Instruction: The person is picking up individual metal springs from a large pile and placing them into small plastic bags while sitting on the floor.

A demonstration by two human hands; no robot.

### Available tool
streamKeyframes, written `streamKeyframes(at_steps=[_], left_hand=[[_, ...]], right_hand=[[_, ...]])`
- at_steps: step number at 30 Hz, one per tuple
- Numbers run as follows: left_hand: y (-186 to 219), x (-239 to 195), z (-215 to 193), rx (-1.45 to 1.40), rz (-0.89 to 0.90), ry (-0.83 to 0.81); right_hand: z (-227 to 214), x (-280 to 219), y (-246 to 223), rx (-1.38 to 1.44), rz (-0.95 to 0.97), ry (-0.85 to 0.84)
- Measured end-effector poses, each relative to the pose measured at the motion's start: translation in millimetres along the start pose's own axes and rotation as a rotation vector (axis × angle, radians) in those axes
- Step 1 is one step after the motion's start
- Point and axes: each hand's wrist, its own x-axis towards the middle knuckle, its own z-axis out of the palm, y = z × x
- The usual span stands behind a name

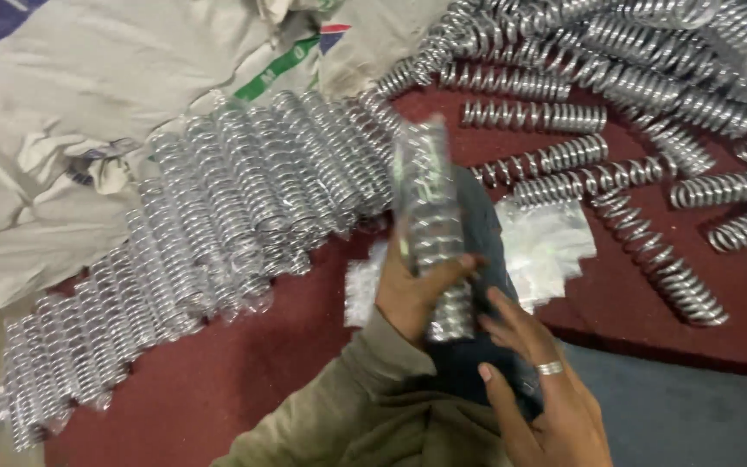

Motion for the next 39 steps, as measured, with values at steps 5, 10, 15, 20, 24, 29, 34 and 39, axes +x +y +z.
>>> streamKeyframes(at_steps=[5, 10, 15, 20, 24, 29, 34, 39], left_hand=[[78.3, 39.5, -135.8, 0.547, 0.56, 0.32], [164.7, 46.9, -197.3, 0.996, 0.439, 0.524], [175.0, 72.7, -258.6, 1.125, 0.098, 0.615], [174.1, 42.2, -198.5, 1.195, -0.096, 0.65], [96.9, 45.6, -172.5, 1.826, 0.769, 0.587], [-32.9, 105.6, -80.1, 1.653, 0.589, -0.299], [-89.8, 185.0, 16.4, 2.187, 0.325, -0.511], [-125.8, 225.4, 59.3, 2.426, -0.315, -0.779]], right_hand=[[-6.3, 34.0, 66.2, -0.038, -0.624, 0.295], [-51.2, 111.6, 169.4, -0.279, -0.307, 0.394], [-98.8, 207.5, 244.1, -0.188, -0.391, 0.515], [-109.6, 282.1, 296.6, -0.843, -0.387, 0.757], [-97.5, 277.1, 267.6, -0.887, -0.197, 0.678], [-104.9, 220.1, 188.8, -0.698, -0.012, 0.312], [-128.1, 144.1, 122.6, -0.686, -0.024, 0.378], [-117.7, 91.5, 111.8, -0.039, 0.086, 0.54]])
